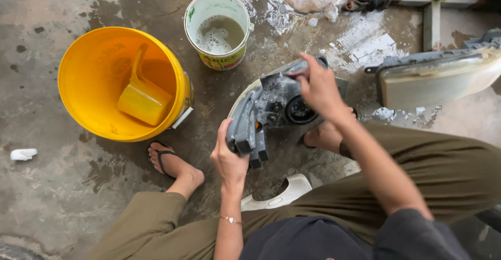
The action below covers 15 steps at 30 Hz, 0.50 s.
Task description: The person scrubs a grey car headlight housing with a red sponge, dipping it into a bucket of soapy water. They then rinse the housing by pouring water over it from a yellow scoop.
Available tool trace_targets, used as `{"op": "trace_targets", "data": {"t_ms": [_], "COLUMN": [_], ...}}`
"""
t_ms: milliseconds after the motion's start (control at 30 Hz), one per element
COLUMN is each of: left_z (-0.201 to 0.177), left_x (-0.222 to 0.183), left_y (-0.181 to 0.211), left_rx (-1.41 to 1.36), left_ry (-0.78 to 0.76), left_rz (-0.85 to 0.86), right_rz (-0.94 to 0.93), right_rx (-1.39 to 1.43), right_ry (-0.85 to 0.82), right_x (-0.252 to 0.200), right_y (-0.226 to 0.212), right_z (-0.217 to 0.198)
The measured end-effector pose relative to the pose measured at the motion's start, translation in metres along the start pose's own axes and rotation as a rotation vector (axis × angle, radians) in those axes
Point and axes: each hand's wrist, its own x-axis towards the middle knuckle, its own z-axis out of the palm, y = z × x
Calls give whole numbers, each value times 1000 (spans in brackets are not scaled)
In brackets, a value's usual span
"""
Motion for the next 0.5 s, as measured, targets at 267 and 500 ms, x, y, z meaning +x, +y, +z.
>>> {"op": "trace_targets", "data": {"t_ms": [267,500], "left_z": [0,0], "left_x": [3,-2], "left_y": [21,11], "left_rx": [-28,-56], "left_ry": [35,51], "left_rz": [-16,-51], "right_rz": [-167,233], "right_rx": [-427,-239], "right_ry": [213,-124], "right_x": [-50,-33], "right_y": [3,-27], "right_z": [75,67]}}
